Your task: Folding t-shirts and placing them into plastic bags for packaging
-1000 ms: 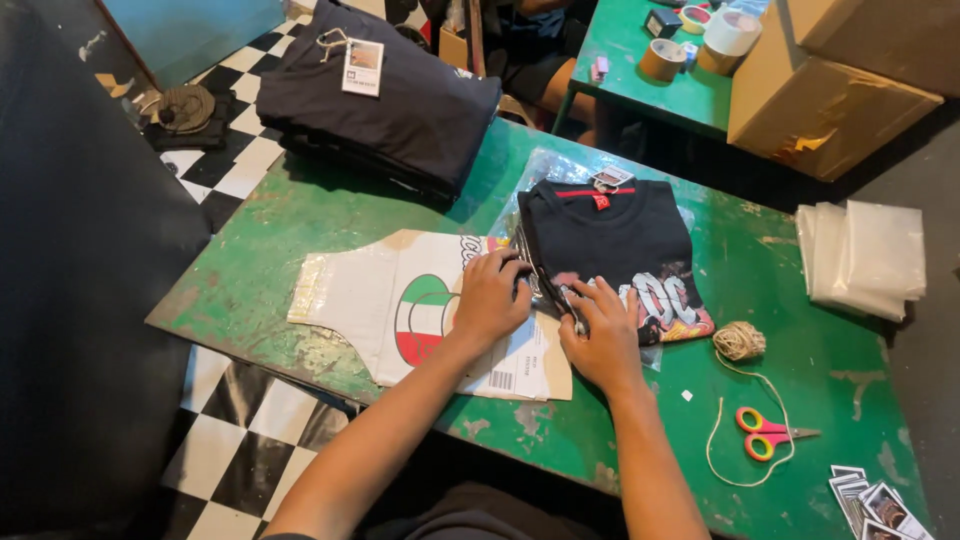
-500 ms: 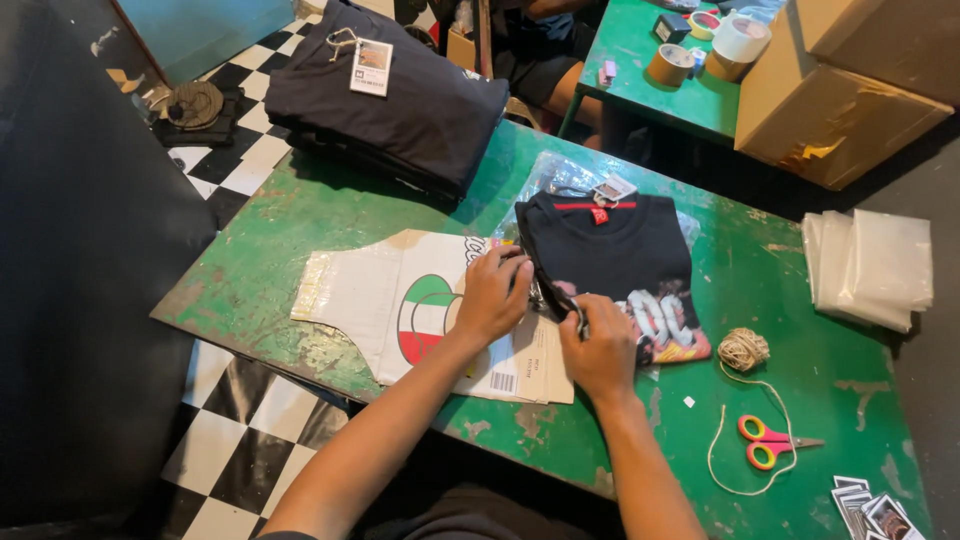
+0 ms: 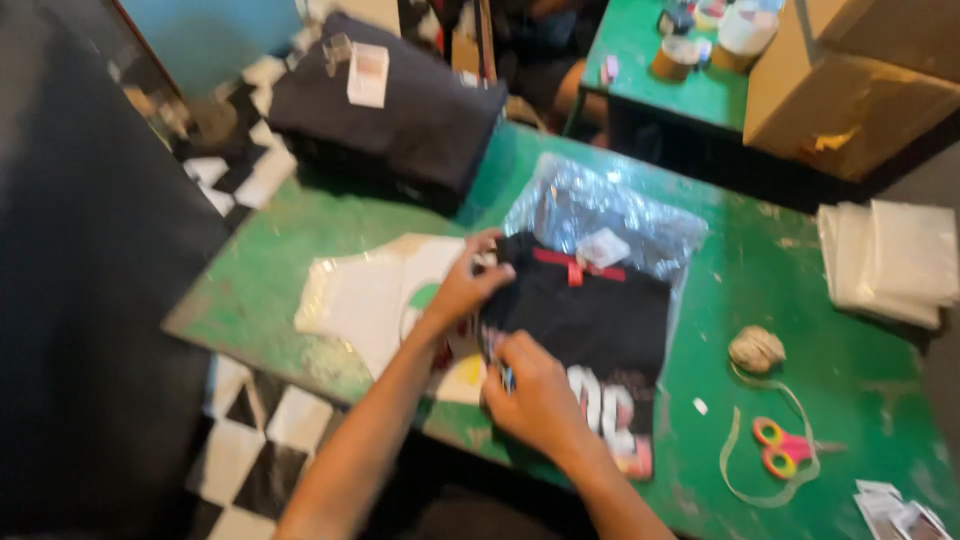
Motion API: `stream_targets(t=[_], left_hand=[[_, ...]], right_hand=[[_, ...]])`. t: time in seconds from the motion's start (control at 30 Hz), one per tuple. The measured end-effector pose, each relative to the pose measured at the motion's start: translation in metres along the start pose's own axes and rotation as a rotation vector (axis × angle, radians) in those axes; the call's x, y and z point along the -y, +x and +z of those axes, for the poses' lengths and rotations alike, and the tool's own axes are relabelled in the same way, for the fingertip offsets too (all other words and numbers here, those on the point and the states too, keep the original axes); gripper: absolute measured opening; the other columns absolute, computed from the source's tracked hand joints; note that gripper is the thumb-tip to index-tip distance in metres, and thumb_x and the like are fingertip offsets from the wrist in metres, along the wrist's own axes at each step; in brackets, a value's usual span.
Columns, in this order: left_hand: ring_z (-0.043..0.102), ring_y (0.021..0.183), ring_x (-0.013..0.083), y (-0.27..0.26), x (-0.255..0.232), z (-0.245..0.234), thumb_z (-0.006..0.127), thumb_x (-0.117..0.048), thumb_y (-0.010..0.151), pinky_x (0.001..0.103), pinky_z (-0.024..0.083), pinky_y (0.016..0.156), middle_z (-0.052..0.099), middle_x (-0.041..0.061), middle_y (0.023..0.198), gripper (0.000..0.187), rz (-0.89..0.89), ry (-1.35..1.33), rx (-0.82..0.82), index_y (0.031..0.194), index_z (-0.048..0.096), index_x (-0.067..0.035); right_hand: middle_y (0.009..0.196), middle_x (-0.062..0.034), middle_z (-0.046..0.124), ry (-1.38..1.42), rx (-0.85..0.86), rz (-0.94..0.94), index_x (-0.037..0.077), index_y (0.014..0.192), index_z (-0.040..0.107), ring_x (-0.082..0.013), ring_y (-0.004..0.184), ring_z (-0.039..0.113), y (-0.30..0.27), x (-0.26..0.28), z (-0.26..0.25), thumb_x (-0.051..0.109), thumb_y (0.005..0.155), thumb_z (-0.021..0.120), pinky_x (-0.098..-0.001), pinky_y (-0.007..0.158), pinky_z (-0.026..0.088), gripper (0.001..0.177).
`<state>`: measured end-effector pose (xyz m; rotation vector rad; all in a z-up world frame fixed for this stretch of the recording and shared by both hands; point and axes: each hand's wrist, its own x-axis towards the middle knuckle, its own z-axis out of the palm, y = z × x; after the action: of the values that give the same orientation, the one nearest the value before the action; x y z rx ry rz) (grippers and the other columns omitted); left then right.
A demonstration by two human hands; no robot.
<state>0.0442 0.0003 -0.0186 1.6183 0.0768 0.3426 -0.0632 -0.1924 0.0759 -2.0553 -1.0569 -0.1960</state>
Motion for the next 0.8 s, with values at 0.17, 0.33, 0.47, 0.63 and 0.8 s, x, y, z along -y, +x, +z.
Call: stream_targets(t=[0.17, 0.33, 0.47, 0.63, 0.8], left_hand=[[0.068, 0.104, 0.0287, -0.006, -0.034, -0.007, 0.076, -0.019, 0.08, 0.041, 0.057, 0.088, 0.058, 0.018, 0.138, 0.077, -0.131, 0.174, 0.117, 0.151, 0.047, -0.021], [0.054, 0.131, 0.0506, -0.004, -0.05, -0.019, 0.068, -0.018, 0.081, 0.055, 0.044, 0.114, 0.049, 0.029, 0.141, 0.087, -0.073, 0.456, 0.197, 0.161, 0.035, -0.024], [0.045, 0.14, 0.0492, 0.002, -0.047, -0.019, 0.065, -0.023, 0.08, 0.053, 0.038, 0.118, 0.039, 0.028, 0.147, 0.093, -0.144, 0.524, 0.296, 0.164, 0.028, -0.035], [0.042, 0.141, 0.0528, -0.028, -0.099, -0.029, 0.063, -0.026, 0.082, 0.054, 0.04, 0.118, 0.033, 0.029, 0.15, 0.084, -0.231, 0.615, 0.448, 0.161, 0.034, -0.03], [0.045, 0.137, 0.0563, -0.048, -0.127, -0.041, 0.064, -0.026, 0.083, 0.056, 0.041, 0.116, 0.032, 0.031, 0.151, 0.085, -0.319, 0.745, 0.63, 0.162, 0.033, -0.021]], right_hand=[[0.09, -0.0086, 0.073, 0.141, 0.044, 0.038, 0.013, 0.093, 0.072, -0.0314, 0.087, 0.071, 0.018, -0.031, -0.02, 0.019, 0.092, 0.066, -0.04, 0.081, 0.054, 0.009], [0.111, -0.0103, 0.072, -0.505, -0.284, 0.094, 0.018, 0.11, 0.072, -0.0356, 0.103, 0.068, 0.029, -0.104, -0.056, 0.031, 0.092, 0.073, -0.0487, 0.088, 0.051, 0.022], [0.146, -0.0199, 0.05, -0.504, -0.024, 0.579, 0.014, 0.151, 0.045, -0.045, 0.142, 0.042, 0.012, -0.121, -0.066, 0.046, 0.099, 0.059, -0.0626, 0.115, 0.03, 0.063], [0.138, -0.0134, 0.055, -0.566, 0.059, 0.603, 0.019, 0.15, 0.05, -0.0406, 0.134, 0.049, -0.003, -0.118, -0.066, 0.057, 0.097, 0.057, -0.0564, 0.108, 0.038, 0.065], [0.126, -0.0052, 0.061, -0.658, 0.138, 0.538, 0.027, 0.137, 0.06, -0.0347, 0.122, 0.06, -0.026, -0.098, -0.067, 0.064, 0.092, 0.059, -0.0496, 0.099, 0.047, 0.058]])
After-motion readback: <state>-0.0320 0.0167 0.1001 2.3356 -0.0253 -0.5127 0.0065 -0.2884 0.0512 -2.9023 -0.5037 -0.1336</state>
